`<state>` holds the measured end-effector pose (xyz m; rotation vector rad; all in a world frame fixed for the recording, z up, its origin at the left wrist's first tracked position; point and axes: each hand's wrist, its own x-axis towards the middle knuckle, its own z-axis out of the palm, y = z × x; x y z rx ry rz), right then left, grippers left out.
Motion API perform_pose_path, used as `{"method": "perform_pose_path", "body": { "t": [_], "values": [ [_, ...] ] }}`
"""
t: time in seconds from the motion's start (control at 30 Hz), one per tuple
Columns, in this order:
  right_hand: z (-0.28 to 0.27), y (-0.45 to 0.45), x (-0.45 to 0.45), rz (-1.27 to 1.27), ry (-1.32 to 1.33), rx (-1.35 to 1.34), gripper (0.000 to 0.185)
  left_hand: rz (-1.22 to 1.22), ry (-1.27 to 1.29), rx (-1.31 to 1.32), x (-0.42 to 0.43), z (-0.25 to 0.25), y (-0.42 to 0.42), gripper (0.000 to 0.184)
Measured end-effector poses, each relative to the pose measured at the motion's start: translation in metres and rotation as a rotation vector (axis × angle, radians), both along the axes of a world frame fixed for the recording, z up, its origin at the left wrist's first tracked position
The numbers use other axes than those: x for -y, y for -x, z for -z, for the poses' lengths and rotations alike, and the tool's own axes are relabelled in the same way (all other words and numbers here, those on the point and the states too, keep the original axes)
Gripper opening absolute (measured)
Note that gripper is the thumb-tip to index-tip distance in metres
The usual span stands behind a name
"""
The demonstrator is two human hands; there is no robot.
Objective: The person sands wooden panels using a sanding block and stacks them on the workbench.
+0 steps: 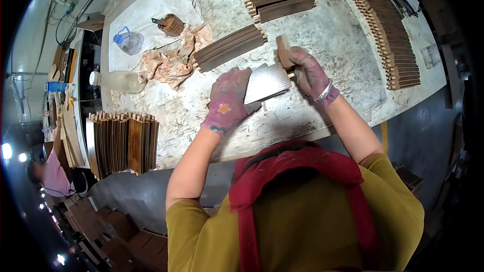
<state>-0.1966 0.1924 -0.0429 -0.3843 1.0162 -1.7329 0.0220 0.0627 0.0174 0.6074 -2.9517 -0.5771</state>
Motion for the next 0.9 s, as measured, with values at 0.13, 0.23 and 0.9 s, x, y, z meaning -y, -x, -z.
{"method": "perform_pose_path", "body": {
  "t": [0.13, 0.23, 0.9],
  "values": [
    [-0.004, 0.006, -0.011, -0.136, -0.032, 0.028, 0.029, 0.041, 0.005, -0.063, 0.001, -0.001, -0.004, 0.086],
    [-0.008, 0.015, -0.018, -0.227, 0.119, -0.713, 0.032, 0.122, -0.037, -0.115, 0.003, 0.003, -0.006, 0.082],
    [0.022, 0.073, 0.023, -0.505, -0.069, 0.052, 0.046, 0.082, 0.156, -0.005, 0.007, 0.026, -0.009, 0.088]
  ]
}}
